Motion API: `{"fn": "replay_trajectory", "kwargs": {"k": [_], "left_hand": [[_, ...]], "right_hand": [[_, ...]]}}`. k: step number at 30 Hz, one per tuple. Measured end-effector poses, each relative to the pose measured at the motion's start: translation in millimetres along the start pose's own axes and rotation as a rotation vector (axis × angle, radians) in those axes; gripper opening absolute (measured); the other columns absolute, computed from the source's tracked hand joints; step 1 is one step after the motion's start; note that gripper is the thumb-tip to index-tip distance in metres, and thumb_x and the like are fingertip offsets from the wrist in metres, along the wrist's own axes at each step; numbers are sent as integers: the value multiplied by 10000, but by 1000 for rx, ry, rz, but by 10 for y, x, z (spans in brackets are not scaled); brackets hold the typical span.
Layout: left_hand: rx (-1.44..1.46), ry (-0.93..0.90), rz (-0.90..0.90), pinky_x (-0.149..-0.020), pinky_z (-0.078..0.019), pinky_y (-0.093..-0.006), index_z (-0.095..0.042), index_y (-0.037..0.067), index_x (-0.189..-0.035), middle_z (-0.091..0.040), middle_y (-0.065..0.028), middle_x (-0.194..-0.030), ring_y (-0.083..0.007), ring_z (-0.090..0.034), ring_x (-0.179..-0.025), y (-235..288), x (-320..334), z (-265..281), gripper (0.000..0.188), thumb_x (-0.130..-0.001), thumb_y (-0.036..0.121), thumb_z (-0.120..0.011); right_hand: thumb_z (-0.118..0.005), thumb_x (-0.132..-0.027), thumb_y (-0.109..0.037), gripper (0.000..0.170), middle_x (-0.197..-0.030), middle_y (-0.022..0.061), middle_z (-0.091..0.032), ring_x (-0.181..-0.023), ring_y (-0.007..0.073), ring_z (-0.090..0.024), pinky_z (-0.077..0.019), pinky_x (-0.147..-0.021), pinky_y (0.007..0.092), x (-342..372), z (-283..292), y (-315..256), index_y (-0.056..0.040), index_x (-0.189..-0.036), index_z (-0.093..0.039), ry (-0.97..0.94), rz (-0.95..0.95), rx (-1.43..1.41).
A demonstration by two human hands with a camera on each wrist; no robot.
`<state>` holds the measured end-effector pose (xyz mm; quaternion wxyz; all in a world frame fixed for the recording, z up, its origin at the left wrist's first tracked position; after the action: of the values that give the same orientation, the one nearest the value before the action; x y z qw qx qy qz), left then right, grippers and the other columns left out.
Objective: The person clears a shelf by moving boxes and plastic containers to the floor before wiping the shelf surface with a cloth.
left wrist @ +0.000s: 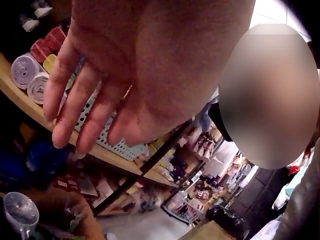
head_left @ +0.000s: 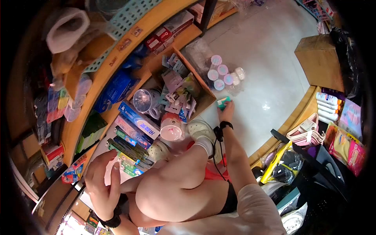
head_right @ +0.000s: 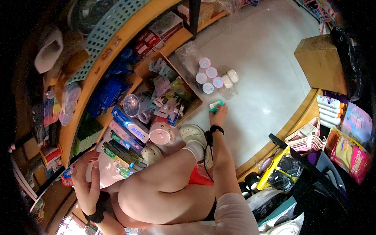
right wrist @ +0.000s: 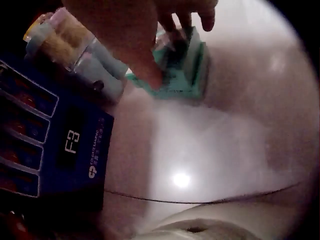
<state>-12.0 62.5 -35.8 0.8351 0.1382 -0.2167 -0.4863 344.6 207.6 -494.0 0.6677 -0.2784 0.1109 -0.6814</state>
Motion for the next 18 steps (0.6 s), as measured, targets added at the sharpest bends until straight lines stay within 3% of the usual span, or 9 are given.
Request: {"fn": "replay_trajectory", "kwargs": {"k": [3,6,8,10,14,15,18], "left_hand": [[43,30,-46,-766,-467,-385,-607,-6,-1015,-639,-147,-972,-322,-596,-866,14,5,98,209,-812,28,-569],[-19,86,-160,-759,-475,-388,-616,25,-1039,-638,-146,-959,-316,-595,-861,116,12,222,239,-805,55,-580],[-34,58,-189,-792,-474,-394,-614,5,-1014,-632,-174,-993,-341,-598,-897,211,21,264,235,-787,56,-581],[58,76,-280,-751,-482,-393,-607,46,-1033,-636,-142,-978,-330,-603,-863,296,51,269,257,-780,77,-584],[98,188,-474,-730,-471,-388,-591,66,-1040,-623,-114,-897,-304,-596,-827,638,208,398,226,-821,112,-555],[137,205,-533,-725,-465,-380,-586,70,-1043,-616,-102,-894,-295,-591,-816,679,232,395,217,-842,137,-540],[241,233,-551,-709,-479,-399,-580,59,-1023,-615,-119,-897,-309,-596,-806,707,238,403,195,-855,139,-522]], "right_hand": [[-768,-671,-134,600,-1421,274,-247,-1317,402,-260,-268,-1075,441,65,140,-76,-45,-1182,-467,-21,12,42],[-725,-713,-128,501,-1362,335,-299,-1273,453,-306,-288,-1049,447,170,486,-338,-19,-1145,-496,84,171,-43],[-650,-802,-155,399,-1382,321,-278,-1294,446,-278,-262,-1057,452,226,765,-531,-15,-1149,-511,142,119,-144],[-592,-853,-164,361,-1406,295,-261,-1309,419,-270,-239,-1074,428,282,1083,-859,-25,-1175,-501,144,150,-206],[-575,-868,-146,315,-1385,233,-327,-1309,359,-301,-235,-1076,420,290,1941,-1903,-49,-1158,-500,185,311,-475],[-579,-866,-135,310,-1375,191,-356,-1298,323,-331,-273,-1059,419,330,2236,-2307,-55,-1155,-499,175,363,-553],[-588,-858,-118,312,-1376,169,-366,-1284,294,-360,-311,-1039,417,514,3051,-3556,-60,-1151,-498,129,641,-734]]}}
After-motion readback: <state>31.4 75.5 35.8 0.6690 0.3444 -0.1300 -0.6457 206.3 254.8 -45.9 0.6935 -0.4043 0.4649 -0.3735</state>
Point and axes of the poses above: each hand's wrist, its own x-axis away from the middle knuckle, its own z-axis out of the back of the hand, y = z × x, the point moved 9 cm from there along -x, towards the middle knuckle
